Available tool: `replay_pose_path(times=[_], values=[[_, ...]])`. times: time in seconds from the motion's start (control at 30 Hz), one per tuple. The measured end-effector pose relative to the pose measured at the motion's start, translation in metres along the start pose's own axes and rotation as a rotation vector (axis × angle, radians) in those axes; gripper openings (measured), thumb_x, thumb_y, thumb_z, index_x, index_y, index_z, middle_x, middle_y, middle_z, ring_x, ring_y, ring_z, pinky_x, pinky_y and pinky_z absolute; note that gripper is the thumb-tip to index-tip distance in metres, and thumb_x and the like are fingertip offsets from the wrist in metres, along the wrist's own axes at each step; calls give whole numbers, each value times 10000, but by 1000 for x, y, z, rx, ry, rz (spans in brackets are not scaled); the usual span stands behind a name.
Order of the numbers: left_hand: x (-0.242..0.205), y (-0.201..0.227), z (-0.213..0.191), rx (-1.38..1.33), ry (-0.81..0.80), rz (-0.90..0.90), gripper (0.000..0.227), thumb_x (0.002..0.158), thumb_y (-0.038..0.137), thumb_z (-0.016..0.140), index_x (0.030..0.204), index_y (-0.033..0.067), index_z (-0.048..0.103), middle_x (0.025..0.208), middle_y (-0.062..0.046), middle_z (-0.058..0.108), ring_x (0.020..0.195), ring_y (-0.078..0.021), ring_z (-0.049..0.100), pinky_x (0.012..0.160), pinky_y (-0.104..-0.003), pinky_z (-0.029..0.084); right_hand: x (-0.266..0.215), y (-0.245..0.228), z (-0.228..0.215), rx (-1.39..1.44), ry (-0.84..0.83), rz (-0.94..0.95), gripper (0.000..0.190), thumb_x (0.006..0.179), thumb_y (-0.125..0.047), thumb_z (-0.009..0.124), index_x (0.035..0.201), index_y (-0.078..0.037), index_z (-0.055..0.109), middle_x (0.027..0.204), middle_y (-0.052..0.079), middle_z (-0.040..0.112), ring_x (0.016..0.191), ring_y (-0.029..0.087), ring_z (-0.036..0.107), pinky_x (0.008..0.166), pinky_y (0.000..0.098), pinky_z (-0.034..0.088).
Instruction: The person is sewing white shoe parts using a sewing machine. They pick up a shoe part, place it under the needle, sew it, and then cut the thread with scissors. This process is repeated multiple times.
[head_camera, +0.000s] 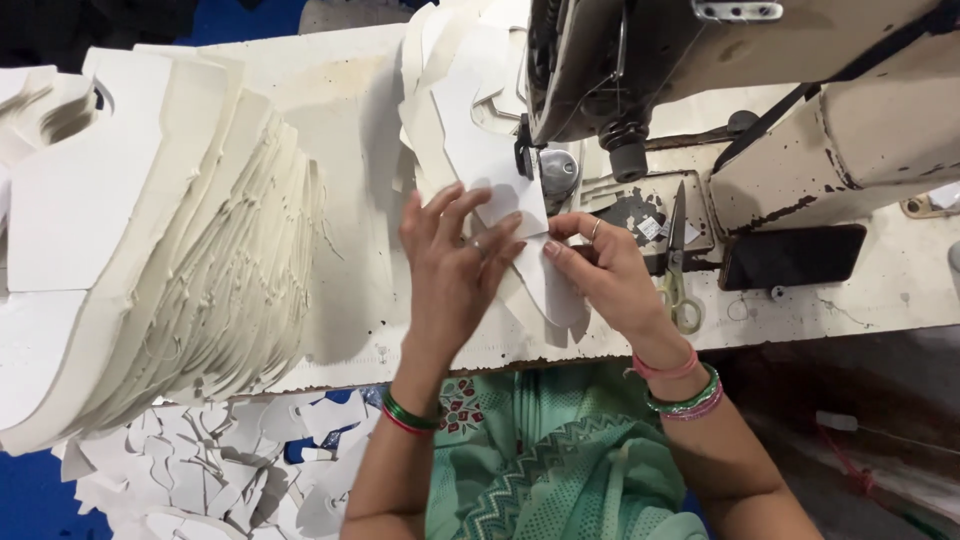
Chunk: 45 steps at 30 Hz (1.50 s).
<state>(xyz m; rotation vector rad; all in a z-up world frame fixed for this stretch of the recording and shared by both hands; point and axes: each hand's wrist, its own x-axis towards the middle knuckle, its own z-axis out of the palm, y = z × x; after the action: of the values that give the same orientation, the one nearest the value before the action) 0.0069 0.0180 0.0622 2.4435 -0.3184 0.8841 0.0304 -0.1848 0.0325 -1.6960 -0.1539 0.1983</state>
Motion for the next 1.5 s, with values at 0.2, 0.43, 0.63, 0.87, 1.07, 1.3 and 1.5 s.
replay_pose_path(times=[0.2, 0.43, 0.63, 0.87, 1.07, 1.3, 1.5], values=[[13, -21, 13, -34, -221, 298, 235, 940, 265, 782, 1146, 151, 781, 1289, -42, 683, 1207, -213, 617, 1149, -482, 437, 8, 6, -10, 278, -153, 103, 210, 998, -84, 646, 1186, -3, 693, 801, -71, 611, 608, -30, 467, 504, 145, 373], [30, -14, 2, -136, -323, 250, 297, 937, 272, 768, 1149, 68, 726, 1150, -73, 707, 1052, -243, 672, 867, -391, 556, 11, 1, -11, 300, -221, 88, 170, 999, -78, 647, 1153, -7, 658, 783, -70, 599, 642, -22, 496, 524, 147, 378], [19, -18, 6, 3, -284, 422, 334, 941, 108, 682, 1253, -2, 641, 1231, -117, 669, 1129, -263, 678, 906, -376, 585, 13, -2, -6, 189, -185, 99, 145, 982, -89, 663, 1111, -28, 686, 776, -86, 594, 622, -25, 477, 516, 152, 379], [23, -10, -1, 94, -215, 568, 421, 935, 19, 695, 1341, -51, 609, 1099, -90, 606, 949, -209, 628, 783, -346, 541, 13, 6, -11, 206, -175, 88, 131, 990, -84, 670, 1104, -30, 705, 772, -90, 598, 628, -29, 481, 522, 155, 378], [25, -12, 0, 100, -281, 666, 515, 850, 38, 691, 1339, -86, 587, 1107, -82, 608, 990, -199, 614, 826, -325, 536, 15, 15, -14, 298, -162, 133, 196, 1043, -143, 575, 1135, -45, 717, 684, -84, 565, 556, -15, 455, 463, 165, 345], [21, -6, -6, 158, -299, 696, 479, 840, 67, 711, 1290, -68, 616, 1096, -62, 642, 993, -179, 626, 852, -307, 546, 21, 17, -5, 339, -94, 106, 156, 1030, -127, 624, 1043, -19, 736, 715, -67, 619, 567, -17, 495, 466, 165, 364], [20, 33, -21, 336, -866, -711, 451, 1068, 492, 479, 1384, 195, 602, 905, -44, 738, 889, -142, 684, 860, -287, 551, 11, 1, 7, 85, 86, -5, 147, 968, -140, 702, 973, -3, 754, 728, -23, 677, 599, 5, 555, 506, 194, 433]])
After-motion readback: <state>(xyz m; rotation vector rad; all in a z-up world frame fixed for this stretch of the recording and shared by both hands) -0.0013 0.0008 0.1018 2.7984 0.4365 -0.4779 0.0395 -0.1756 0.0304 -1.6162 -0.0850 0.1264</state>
